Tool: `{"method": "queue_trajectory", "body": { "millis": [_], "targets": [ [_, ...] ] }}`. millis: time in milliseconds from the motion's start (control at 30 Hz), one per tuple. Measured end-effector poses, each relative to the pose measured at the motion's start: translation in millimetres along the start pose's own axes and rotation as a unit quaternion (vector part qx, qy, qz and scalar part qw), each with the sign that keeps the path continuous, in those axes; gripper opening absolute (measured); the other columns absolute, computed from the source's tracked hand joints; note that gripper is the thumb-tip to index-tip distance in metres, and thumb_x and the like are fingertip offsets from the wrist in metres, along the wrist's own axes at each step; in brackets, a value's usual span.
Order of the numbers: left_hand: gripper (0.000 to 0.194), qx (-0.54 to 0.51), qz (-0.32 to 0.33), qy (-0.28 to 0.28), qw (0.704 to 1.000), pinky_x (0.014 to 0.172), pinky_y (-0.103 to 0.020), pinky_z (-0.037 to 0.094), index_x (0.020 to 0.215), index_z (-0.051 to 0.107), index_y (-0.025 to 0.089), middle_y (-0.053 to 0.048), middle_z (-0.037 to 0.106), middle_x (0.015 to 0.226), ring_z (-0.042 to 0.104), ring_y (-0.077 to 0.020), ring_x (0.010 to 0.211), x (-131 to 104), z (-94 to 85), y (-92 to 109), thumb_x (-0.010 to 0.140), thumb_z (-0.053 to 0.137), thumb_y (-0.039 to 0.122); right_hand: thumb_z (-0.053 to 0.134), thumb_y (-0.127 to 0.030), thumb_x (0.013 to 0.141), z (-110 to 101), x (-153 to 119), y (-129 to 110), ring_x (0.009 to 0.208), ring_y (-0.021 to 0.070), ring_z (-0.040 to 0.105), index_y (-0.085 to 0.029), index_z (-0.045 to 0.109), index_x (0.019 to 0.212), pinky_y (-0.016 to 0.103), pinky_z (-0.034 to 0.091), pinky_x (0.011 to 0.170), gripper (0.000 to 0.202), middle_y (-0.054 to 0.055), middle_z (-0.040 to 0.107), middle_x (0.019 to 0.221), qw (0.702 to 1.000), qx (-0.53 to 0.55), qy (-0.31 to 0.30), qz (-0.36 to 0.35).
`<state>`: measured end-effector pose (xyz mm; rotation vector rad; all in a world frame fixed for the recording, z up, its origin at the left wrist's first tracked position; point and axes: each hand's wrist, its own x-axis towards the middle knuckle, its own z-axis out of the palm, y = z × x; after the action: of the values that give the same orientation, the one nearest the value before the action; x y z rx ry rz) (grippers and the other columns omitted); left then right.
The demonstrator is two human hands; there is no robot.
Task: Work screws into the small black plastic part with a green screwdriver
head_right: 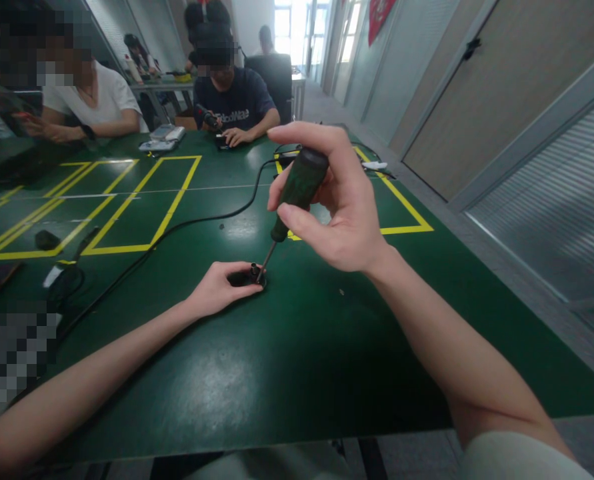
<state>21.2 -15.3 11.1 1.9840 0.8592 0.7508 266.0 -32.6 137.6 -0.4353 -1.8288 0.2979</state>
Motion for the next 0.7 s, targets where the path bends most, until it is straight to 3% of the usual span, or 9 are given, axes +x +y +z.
{"method": "queue_trajectory", "body": {
  "millis": [367,533,700],
  "targets": [
    [0.029,0.010,-0.006,0.007,1.000,0.097,-0.041,0.062,0.110,0.083,0.017,-0.007,0.085,0.105,0.079,-0.0258,0.096,0.4,3.0,-0.6,0.085,0.084,0.032,0.072,-0.015,0.084,-0.3,0.8,3.2,0.067,0.0058,0.066,-0.028,0.062,0.137,0.019,0.060,0.062,0.055,-0.005,0.063,0.090,0.999,0.011,0.020,-0.037],
    [0.028,0.007,-0.008,0.007,1.000,0.098,-0.040,0.062,0.109,0.083,0.017,-0.007,0.085,0.104,0.079,-0.0256,0.097,0.2,2.9,1.0,0.085,0.084,0.032,0.072,-0.019,0.088,-0.9,0.9,3.2,0.065,0.0047,0.064,-0.026,0.060,0.134,0.018,0.060,0.061,0.048,-0.005,0.060,0.088,0.999,-0.006,0.010,-0.041],
    [0.028,0.011,-0.006,0.011,1.000,0.098,-0.041,0.062,0.109,0.083,0.017,-0.007,0.085,0.105,0.079,-0.0259,0.097,0.6,2.9,0.9,0.085,0.084,0.031,0.072,-0.024,0.089,-3.3,-0.3,2.4,0.077,0.0072,0.070,-0.027,0.059,0.135,0.021,0.061,0.062,0.048,0.000,0.064,0.110,0.998,-0.032,0.003,-0.045]
  ]
}}
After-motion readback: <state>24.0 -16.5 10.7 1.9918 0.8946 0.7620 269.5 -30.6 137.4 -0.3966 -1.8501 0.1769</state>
